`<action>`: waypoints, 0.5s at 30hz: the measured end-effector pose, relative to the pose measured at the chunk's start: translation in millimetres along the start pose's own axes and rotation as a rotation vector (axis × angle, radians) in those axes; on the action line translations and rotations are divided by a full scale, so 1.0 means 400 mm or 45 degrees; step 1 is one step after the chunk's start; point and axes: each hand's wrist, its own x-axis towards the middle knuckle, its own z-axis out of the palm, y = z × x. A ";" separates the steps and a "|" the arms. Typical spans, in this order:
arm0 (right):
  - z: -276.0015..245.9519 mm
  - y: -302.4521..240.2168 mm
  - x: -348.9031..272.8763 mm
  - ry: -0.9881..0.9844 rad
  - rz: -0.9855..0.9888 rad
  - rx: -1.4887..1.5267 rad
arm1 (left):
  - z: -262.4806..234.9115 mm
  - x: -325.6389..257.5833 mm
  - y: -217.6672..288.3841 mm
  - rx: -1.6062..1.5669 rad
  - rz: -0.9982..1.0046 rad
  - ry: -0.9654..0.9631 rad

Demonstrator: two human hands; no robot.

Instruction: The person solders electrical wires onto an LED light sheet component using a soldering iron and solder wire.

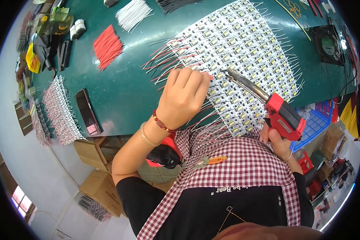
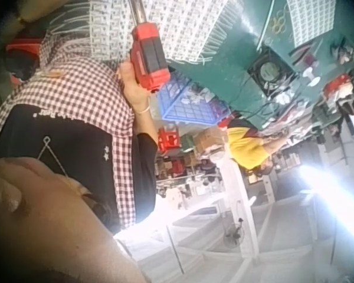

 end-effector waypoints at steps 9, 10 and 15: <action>-0.017 0.022 -0.024 -0.098 0.100 -0.115 | 0.024 -0.033 0.016 -0.152 -0.043 0.017; -0.017 0.023 -0.024 -0.098 0.100 -0.116 | 0.024 -0.032 0.016 -0.153 -0.042 0.018; -0.026 0.052 -0.032 -0.041 0.069 -0.245 | 0.022 -0.022 0.020 -0.143 -0.030 -0.007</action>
